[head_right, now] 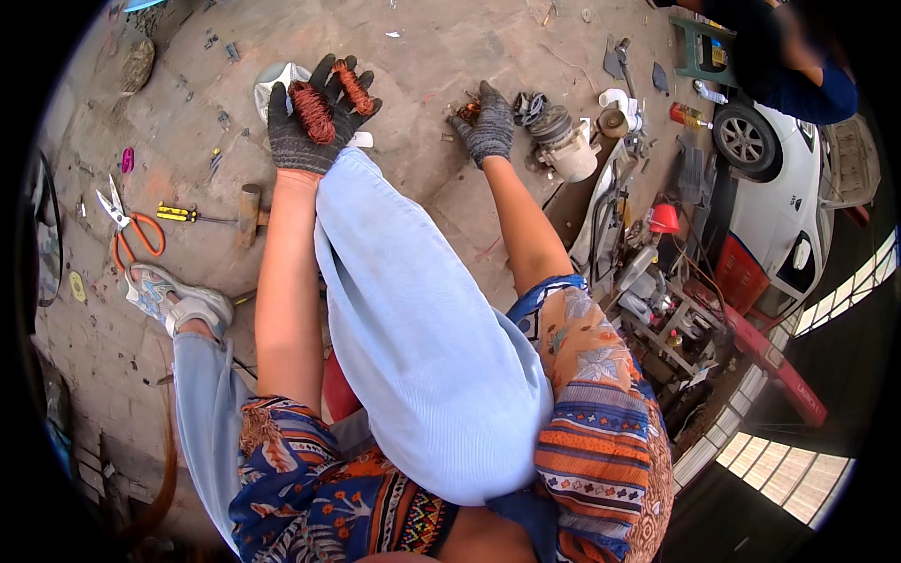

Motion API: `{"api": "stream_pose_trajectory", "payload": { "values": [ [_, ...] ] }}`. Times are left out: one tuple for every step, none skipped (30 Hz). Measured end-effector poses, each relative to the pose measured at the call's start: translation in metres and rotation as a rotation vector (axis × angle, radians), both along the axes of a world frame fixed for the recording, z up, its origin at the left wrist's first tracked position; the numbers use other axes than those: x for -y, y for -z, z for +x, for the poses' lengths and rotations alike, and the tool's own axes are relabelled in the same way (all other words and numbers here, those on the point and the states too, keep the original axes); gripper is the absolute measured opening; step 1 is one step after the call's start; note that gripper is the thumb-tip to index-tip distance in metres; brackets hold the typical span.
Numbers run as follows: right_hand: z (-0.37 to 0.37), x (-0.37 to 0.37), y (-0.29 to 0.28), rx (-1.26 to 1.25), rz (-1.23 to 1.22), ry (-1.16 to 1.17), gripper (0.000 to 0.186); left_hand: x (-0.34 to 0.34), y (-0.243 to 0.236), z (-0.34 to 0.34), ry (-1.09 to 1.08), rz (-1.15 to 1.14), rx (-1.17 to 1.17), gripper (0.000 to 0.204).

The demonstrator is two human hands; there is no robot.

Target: The person sits on the ground and uses pliers to remove copper wire from a metal component. They then wind the copper wire into a tight coil by hand, holding the bundle in both hands and rotating it to form a neat spool.

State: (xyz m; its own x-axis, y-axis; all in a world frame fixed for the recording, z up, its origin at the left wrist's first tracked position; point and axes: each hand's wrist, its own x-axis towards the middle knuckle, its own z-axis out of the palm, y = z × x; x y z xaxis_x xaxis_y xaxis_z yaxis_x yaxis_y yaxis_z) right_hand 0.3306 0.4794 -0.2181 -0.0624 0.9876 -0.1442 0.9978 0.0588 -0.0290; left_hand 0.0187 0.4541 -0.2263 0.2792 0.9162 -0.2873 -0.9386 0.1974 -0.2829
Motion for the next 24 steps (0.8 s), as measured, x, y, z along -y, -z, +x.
{"api": "stream_pose_trajectory", "payload": {
  "values": [
    [0.0, -0.006, 0.002, -0.008, -0.051, -0.011, 0.078, 0.0, 0.002, 0.001, -0.002, 0.011, 0.002, 0.085],
    [0.0, -0.007, 0.004, -0.016, -0.1, -0.021, 0.074, 0.0, 0.003, 0.002, -0.003, 0.024, 0.004, 0.085],
    [0.0, -0.005, 0.005, -0.002, -0.087, -0.034, 0.063, 0.0, 0.005, 0.002, -0.002, 0.019, 0.005, 0.085],
    [0.0, -0.004, 0.007, 0.007, -0.099, -0.03, 0.062, 0.0, 0.004, 0.002, -0.001, 0.023, -0.004, 0.085],
    [-0.001, -0.004, 0.008, 0.015, -0.111, -0.024, 0.06, 0.0, 0.003, 0.002, 0.0, 0.028, -0.013, 0.085],
    [-0.002, -0.004, 0.009, 0.023, -0.123, -0.018, 0.059, -0.001, 0.003, 0.002, 0.002, 0.032, -0.022, 0.085],
    [0.001, -0.002, 0.012, 0.033, -0.11, -0.017, 0.061, 0.0, 0.003, 0.002, 0.006, 0.025, -0.023, 0.085],
    [0.003, -0.001, 0.014, 0.043, -0.098, -0.016, 0.063, -0.001, 0.004, 0.001, 0.011, 0.018, -0.024, 0.084],
    [0.006, 0.001, 0.017, 0.053, -0.084, -0.013, 0.065, -0.002, 0.005, 0.001, 0.016, 0.011, -0.025, 0.084],
    [0.006, 0.002, 0.015, 0.053, -0.027, -0.033, 0.068, -0.002, 0.006, 0.002, 0.006, 0.02, 0.009, 0.083],
    [0.006, 0.003, 0.014, 0.052, 0.03, -0.052, 0.071, -0.002, 0.006, 0.002, -0.005, 0.029, 0.042, 0.082],
    [0.006, 0.005, 0.013, 0.052, 0.088, -0.071, 0.074, -0.002, 0.007, 0.002, -0.015, 0.038, 0.075, 0.081],
    [-0.001, 0.003, 0.005, 0.096, 0.093, -0.069, 0.082, -0.002, 0.005, 0.002, -0.007, 0.034, 0.034, 0.081],
    [0.0, 0.005, 0.006, 0.089, 0.072, -0.067, 0.082, -0.001, 0.003, 0.001, 0.0, 0.029, -0.007, 0.081],
    [0.003, 0.006, 0.008, 0.083, 0.05, -0.066, 0.082, -0.001, 0.002, 0.001, 0.006, 0.024, -0.048, 0.081],
    [0.003, 0.007, 0.008, 0.074, 0.027, -0.066, 0.083, -0.001, 0.004, 0.001, 0.003, 0.039, -0.02, 0.081],
    [0.004, 0.005, 0.007, 0.071, -0.024, -0.034, 0.083, -0.001, 0.007, 0.002, -0.001, 0.053, 0.007, 0.08],
    [0.005, 0.0, 0.006, 0.069, -0.076, -0.003, 0.083, -0.001, 0.009, 0.002, -0.005, 0.068, 0.033, 0.08],
    [0.007, -0.004, 0.006, 0.066, -0.127, 0.029, 0.083, -0.001, 0.006, 0.001, -0.003, 0.049, 0.024, 0.08],
    [0.008, -0.005, 0.007, 0.065, -0.139, 0.037, 0.083, -0.002, 0.003, 0.001, -0.001, 0.03, 0.014, 0.08],
    [0.009, -0.006, 0.008, 0.064, -0.15, 0.045, 0.083, -0.002, 0.001, 0.0, 0.001, 0.012, 0.005, 0.08],
    [0.009, -0.007, 0.009, 0.063, -0.163, 0.049, 0.083, -0.002, 0.0, 0.001, -0.003, 0.006, 0.004, 0.08],
    [0.008, -0.007, 0.01, 0.069, -0.168, 0.057, 0.086, -0.002, 0.0, 0.001, -0.007, 0.0, 0.003, 0.08],
    [0.008, -0.006, 0.01, 0.022, -0.181, 0.094, 0.088, -0.002, 0.0, 0.0, -0.011, -0.005, 0.001, 0.08]
  ]
}}
